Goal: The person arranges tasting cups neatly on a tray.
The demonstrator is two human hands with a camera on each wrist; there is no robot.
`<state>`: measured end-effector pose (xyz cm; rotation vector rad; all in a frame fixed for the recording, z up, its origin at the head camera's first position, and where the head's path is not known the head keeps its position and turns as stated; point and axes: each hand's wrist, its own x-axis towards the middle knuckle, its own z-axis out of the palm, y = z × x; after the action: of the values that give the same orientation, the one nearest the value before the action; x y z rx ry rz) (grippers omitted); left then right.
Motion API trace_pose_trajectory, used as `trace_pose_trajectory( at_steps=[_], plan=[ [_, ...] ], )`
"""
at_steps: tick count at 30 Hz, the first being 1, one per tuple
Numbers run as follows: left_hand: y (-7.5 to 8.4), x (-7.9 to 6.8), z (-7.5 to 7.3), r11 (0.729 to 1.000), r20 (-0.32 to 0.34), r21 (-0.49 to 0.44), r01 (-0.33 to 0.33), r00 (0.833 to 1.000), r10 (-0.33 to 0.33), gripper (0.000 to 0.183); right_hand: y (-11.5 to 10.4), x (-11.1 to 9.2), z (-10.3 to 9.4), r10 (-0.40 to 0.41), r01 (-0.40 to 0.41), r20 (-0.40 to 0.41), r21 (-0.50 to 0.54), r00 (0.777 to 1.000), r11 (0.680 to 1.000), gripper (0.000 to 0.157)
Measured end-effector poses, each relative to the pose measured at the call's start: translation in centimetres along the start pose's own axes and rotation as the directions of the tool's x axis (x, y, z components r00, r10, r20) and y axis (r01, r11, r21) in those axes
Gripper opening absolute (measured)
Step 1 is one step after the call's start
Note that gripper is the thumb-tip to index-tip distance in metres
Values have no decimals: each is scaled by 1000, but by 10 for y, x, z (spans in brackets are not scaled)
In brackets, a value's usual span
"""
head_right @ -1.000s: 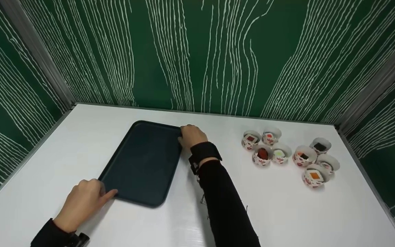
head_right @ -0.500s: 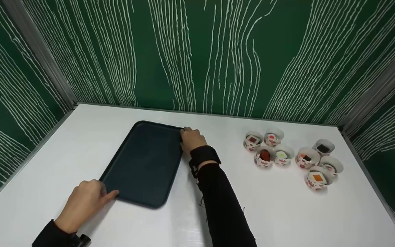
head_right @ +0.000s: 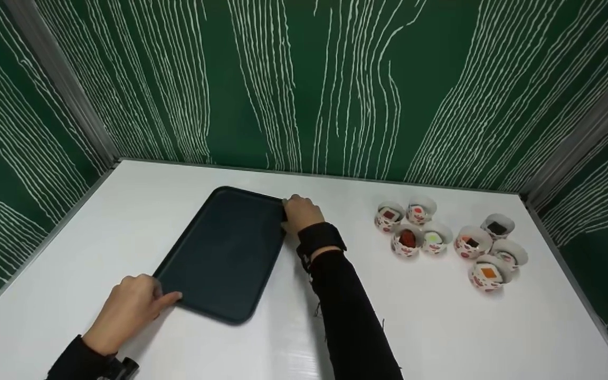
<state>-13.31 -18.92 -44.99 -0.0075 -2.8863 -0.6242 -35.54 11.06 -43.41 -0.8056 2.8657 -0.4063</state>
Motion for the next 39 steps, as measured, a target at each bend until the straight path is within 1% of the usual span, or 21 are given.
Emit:
trace_pose_trajectory(
  at_steps=[3, 7, 10, 14, 18, 23, 26, 31, 35, 39],
  plan=[
    [-1, 3, 0, 1000, 18, -2, 7, 1000, -7, 57, 3, -6, -2, -17, 16, -35, -31, 999, 999, 57],
    [-4, 10, -2, 1000, 42, -24, 11, 999, -10, 62, 10, -14, -6, -25, 20, -86, -64, 996, 998, 42],
    [-6, 16, -3, 999, 61, -46, 1, 998, 2, 64, 17, -19, -7, -1, -7, -135, -57, 991, 998, 31],
    [-8, 24, -3, 998, 87, -70, -5, 996, 11, 63, 28, -26, -5, 26, -36, -213, -43, 977, 998, 19],
    [-9, 31, -2, 997, 94, -75, -11, 995, 18, 60, 39, -36, -3, 46, -58, -257, -39, 965, 998, 12],
    [-7, 40, -2, 997, 105, -77, -12, 994, 20, 62, 49, -48, -4, 32, -47, -256, -51, 966, 998, 8],
    [-5, 44, -2, 997, 102, -69, -24, 994, 31, 63, 54, -56, -7, 29, -41, -235, -48, 972, 998, 8],
    [-2, 51, -2, 998, 97, -41, -42, 994, 46, 54, 61, -68, -10, 39, -46, -196, -30, 980, 999, 8],
    [-2, 57, 0, 998, 91, -43, -49, 994, 52, 47, 64, -78, -13, 26, -27, -173, -2, 985, 1000, 11],
    [-1, 59, 1, 998, 100, -53, -33, 994, 38, 45, 65, -88, -14, 8, -5, -159, 20, 987, 1000, 11]
  ],
)
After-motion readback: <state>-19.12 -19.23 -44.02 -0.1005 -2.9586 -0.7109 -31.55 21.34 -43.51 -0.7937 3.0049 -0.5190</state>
